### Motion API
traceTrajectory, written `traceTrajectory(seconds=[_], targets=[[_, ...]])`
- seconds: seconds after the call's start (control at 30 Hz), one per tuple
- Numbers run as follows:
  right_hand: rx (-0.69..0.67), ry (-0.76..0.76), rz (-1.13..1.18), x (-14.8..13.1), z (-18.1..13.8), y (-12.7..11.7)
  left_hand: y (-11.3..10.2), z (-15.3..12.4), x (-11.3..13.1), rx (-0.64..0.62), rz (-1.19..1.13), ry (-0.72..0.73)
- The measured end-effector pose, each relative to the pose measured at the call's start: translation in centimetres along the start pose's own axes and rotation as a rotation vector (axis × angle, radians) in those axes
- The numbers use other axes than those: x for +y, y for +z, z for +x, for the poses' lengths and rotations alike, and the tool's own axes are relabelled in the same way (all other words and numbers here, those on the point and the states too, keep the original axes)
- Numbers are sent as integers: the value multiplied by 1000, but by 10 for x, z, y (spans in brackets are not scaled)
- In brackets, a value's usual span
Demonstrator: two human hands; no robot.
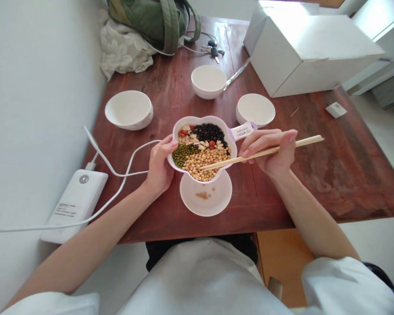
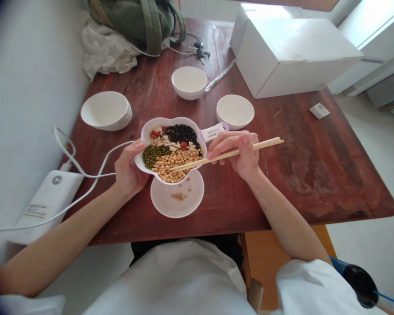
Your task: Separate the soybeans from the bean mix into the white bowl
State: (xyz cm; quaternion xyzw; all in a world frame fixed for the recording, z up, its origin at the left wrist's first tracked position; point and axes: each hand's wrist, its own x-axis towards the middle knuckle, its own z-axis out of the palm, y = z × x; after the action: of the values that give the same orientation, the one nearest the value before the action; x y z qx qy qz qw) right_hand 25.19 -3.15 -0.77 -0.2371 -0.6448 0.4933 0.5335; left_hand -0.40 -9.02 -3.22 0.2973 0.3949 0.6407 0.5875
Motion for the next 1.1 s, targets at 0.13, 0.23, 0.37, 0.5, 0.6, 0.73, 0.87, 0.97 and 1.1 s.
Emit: traceTrajectory(seconds=[0.13, 0.23, 0.37, 0.5, 0.6, 0.73, 0.87, 0.97, 1.1], targets=[[-8, -14, -21, 0, -1, 0, -1, 2, -2, -4, -8, -2], [-13, -62, 20, 4, -1, 0, -2, 3, -3, -10, -4, -17], [-35, -83, 19, 7, 0, -3, -2, 3, -3, -1, 8, -4], [-23, -101, -6, 7, -1, -2, -2, 3, -3, 8, 12, -8], [-28, -69, 4, 6, -1, -1, -2, 2, -3, 15, 3, -29], [-32, -37, -2, 5, -2, -1, -1, 2, -2, 20, -10, -21], [-65, -67, 24, 5, -2, -1, 0, 1, -1, 32, 12, -35], [-83, -86, 49, 5, -2, -1, -1, 1, -1, 12, 4, -20], [-66, -79, 64, 6, -2, 0, -2, 1, -2, -15, -12, -8]])
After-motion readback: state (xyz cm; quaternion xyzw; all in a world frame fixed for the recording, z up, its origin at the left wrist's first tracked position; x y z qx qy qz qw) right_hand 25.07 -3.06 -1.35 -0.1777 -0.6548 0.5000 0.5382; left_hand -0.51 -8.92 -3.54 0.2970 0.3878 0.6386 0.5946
